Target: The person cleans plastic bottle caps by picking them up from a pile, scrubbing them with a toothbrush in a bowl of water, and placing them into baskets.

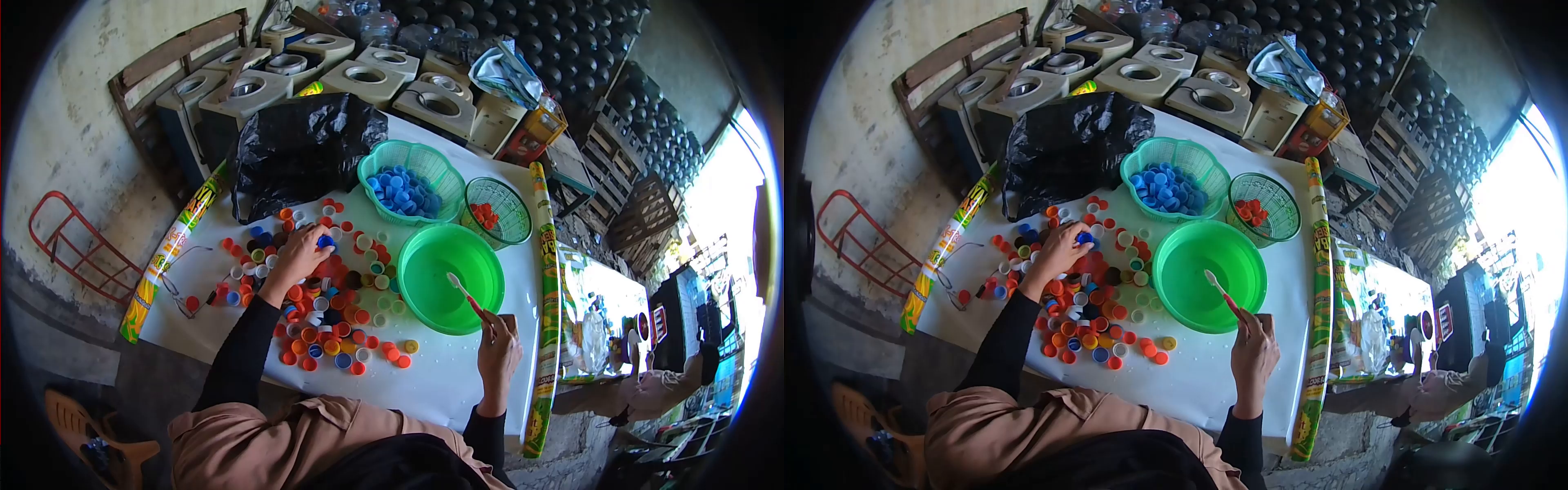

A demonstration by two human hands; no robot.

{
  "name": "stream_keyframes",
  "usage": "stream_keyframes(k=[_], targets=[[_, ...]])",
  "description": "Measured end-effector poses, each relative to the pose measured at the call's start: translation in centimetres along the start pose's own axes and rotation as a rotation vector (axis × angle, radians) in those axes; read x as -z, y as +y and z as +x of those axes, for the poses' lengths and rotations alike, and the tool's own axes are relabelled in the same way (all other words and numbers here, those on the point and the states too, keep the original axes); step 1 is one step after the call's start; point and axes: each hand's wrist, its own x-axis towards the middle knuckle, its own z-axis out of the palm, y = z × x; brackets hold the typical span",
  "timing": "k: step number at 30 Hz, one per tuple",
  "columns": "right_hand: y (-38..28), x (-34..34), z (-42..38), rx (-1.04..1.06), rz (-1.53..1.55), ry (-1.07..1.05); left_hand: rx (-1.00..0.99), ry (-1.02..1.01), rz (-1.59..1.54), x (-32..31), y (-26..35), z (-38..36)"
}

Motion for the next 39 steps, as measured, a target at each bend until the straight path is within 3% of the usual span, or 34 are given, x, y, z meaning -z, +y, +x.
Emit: stream_keyframes(k=[4, 9, 11, 20, 24, 27, 28, 31, 33, 39], targets=[[-0.5, -0.3, 1.4, 0.013, -0.099, -0.051, 0.062, -0.183, 0.163, 0.8, 0.1, -0.1], [-0.8, -1.4, 2.4, 0.140, -0.066, -0.098, 0.022, -0.150, 0.344, -0.4, 1.3, 0.1], [-1.3, -1.5, 2.5, 0.091, -0.104, -0.135, -0.032, -0.179, 0.410, -1.5, 0.9, 0.2], [-0.6, -1.1, 1.6, 0.049, -0.079, -0.101, -0.056, -0.078, 0.322, -1.9, 0.4, 0.6], [-0.4, -0.5, 1.3, 0.013, -0.067, -0.104, -0.065, -0.097, 0.141, -0.8, 1.7, 1.9], [-0.1, -0.7, 0.9, 0.016, -0.103, -0.114, 0.030, -0.101, -0.436, -0.4, 6.6, 3.0], [-0.3, -0.7, 0.8, -0.009, -0.060, -0.083, -0.078, -0.037, -0.455, -0.8, 8.3, 3.3], [-1.1, -0.6, 0.5, -0.076, 0.063, -0.004, -0.024, -0.224, -0.671, -2.7, 12.4, 3.8], [-1.9, -0.3, 0.1, -0.123, 0.146, 0.032, 0.168, -0.322, -1.067, -6.9, 12.9, 3.9], [-3.0, -0.8, -1.6, -0.085, 0.348, 0.111, 0.351, -0.483, -1.355, -12.0, 14.7, 4.4]])
